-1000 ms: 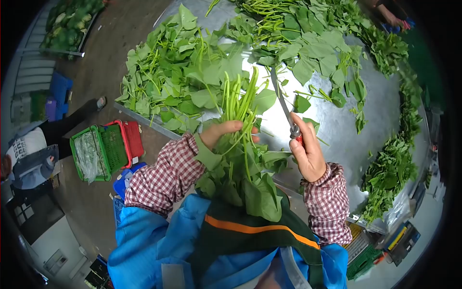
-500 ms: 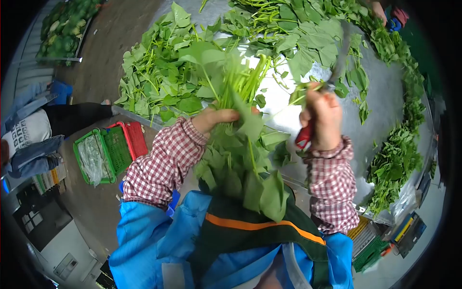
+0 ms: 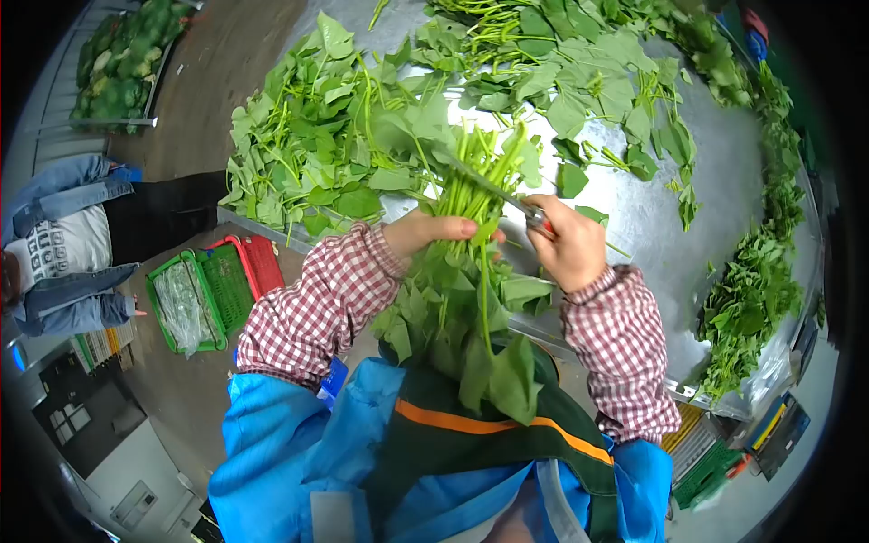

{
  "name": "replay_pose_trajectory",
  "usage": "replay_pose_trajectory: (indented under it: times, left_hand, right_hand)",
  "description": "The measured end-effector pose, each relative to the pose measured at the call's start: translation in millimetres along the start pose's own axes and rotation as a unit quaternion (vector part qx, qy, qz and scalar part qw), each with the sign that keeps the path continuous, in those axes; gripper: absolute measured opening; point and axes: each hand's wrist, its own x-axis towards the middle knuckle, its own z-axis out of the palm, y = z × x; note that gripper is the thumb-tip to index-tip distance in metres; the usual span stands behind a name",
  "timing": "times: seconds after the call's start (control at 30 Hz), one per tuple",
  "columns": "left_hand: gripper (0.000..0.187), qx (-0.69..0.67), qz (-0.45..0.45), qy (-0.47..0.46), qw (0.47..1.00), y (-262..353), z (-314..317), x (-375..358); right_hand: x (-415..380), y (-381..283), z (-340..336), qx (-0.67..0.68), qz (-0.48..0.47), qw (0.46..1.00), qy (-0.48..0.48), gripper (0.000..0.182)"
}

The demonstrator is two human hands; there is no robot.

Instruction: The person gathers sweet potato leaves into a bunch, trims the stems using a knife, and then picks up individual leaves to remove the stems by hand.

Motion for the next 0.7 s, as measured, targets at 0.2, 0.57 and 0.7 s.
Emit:
replay_pose_trajectory:
  times: [0.2,0.57,0.7]
  left_hand:
    - [0.042,0.162,0.072,0.095,0.98,7,27,0]
    - [0.032,0.284,0.003,0.097,0.954,8,20,-13]
    - [0.033,0.37,0.02,0.075,0.926,16,34,-8]
  right_hand:
    - [8,-14,6,-0.084,0.064,0.993,-0.057,0.011]
    - [-24,-10,12,-0.09,0.141,0.982,-0.088,0.008]
    - [-17,-13,13,-0.1,0.156,0.976,-0.117,0.01]
